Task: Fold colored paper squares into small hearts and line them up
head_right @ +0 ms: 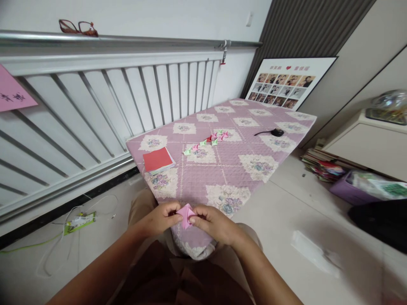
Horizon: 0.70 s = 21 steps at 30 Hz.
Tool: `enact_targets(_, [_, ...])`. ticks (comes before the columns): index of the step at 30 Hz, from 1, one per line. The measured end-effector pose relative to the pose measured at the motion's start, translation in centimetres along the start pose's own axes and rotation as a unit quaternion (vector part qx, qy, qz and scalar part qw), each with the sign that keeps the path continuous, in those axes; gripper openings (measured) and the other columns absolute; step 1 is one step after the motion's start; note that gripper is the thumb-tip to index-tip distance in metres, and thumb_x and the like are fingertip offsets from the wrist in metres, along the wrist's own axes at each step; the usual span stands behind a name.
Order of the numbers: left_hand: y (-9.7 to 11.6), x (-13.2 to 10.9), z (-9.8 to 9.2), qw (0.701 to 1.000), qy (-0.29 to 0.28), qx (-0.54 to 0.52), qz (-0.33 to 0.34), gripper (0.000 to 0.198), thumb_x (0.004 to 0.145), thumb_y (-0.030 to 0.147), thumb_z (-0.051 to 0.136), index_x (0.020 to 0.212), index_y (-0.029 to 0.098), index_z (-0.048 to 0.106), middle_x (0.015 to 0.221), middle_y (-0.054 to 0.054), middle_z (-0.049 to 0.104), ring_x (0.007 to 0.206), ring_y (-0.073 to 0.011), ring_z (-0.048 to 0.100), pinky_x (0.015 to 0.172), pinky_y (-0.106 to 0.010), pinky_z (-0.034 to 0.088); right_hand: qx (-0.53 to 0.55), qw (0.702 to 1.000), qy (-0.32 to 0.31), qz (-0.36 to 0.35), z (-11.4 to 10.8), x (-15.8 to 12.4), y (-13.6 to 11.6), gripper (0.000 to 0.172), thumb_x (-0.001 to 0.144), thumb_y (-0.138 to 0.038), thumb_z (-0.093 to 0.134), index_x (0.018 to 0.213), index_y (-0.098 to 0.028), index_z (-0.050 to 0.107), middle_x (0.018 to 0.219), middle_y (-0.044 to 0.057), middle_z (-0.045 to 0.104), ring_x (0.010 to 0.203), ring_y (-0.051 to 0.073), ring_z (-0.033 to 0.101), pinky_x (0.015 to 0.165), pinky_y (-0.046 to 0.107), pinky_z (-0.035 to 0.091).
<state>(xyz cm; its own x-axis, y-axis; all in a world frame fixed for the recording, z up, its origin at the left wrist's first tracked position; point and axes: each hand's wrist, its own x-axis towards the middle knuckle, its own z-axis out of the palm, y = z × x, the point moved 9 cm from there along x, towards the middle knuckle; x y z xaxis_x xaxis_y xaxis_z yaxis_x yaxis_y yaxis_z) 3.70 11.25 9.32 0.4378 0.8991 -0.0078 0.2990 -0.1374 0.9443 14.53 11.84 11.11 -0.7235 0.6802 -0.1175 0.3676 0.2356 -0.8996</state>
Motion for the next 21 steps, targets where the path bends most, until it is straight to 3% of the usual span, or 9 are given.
enact_targets(5, [-0.8, 0.1, 0.0, 0.999, -0.007, -0.047, -0.021, 0.011, 0.083, 0.026, 0.051, 0.079, 0.016, 0.055, 0.075, 0.002, 0.053, 0.071, -0.0114, 0.048, 0.067, -0.022, 0.039, 0.04, 0.999, 0.006, 0.032, 0.0, 0.0, 0.7, 0.036, 0.092, -0.047, 0.044, 0.084, -0.017, 0.062, 0.075, -0.001, 0.058, 0.068, 0.012, 0.052, 0.063, 0.023, 0.043])
enact_targets(12, [0.4, 0.1, -0.4, 0.999, 0.018, 0.029, 0.02, 0.006, 0.077, 0.017, 0.056, 0.073, 0.015, 0.06, 0.107, -0.006, 0.059, 0.097, -0.0176, 0.055, 0.084, -0.026, 0.042, -0.073, 0.995, 0.068, 0.014, -0.8, 0.4, 0.1, 0.023, 0.089, -0.033, 0.049, 0.077, -0.018, 0.061, 0.071, -0.002, 0.058, 0.065, 0.011, 0.051, 0.059, 0.021, 0.039])
enact_targets(16, [0.5, 0.0, -0.2, 0.998, 0.027, 0.062, 0.001, 0.007, 0.077, 0.021, 0.06, 0.076, 0.015, 0.062, 0.097, -0.005, 0.06, 0.091, -0.0174, 0.056, 0.084, -0.028, 0.042, -0.13, 0.985, 0.113, -0.024, -1.0, 0.3, -0.8, 0.013, 0.087, -0.024, 0.052, 0.085, -0.02, 0.064, 0.08, 0.001, 0.063, 0.072, 0.013, 0.056, 0.066, 0.023, 0.041])
enact_targets(21, [0.3, 0.0, 0.4, 0.997, 0.054, 0.045, -0.02, 0.009, 0.078, 0.023, 0.059, 0.08, 0.014, 0.063, 0.084, -0.003, 0.059, 0.079, -0.0155, 0.053, 0.073, -0.026, 0.042, -0.188, 0.973, 0.122, -0.055, -0.5, 0.4, -1.9, 0.016, 0.089, -0.027, 0.05, 0.095, -0.021, 0.064, 0.086, 0.003, 0.064, 0.078, 0.015, 0.057, 0.07, 0.026, 0.041])
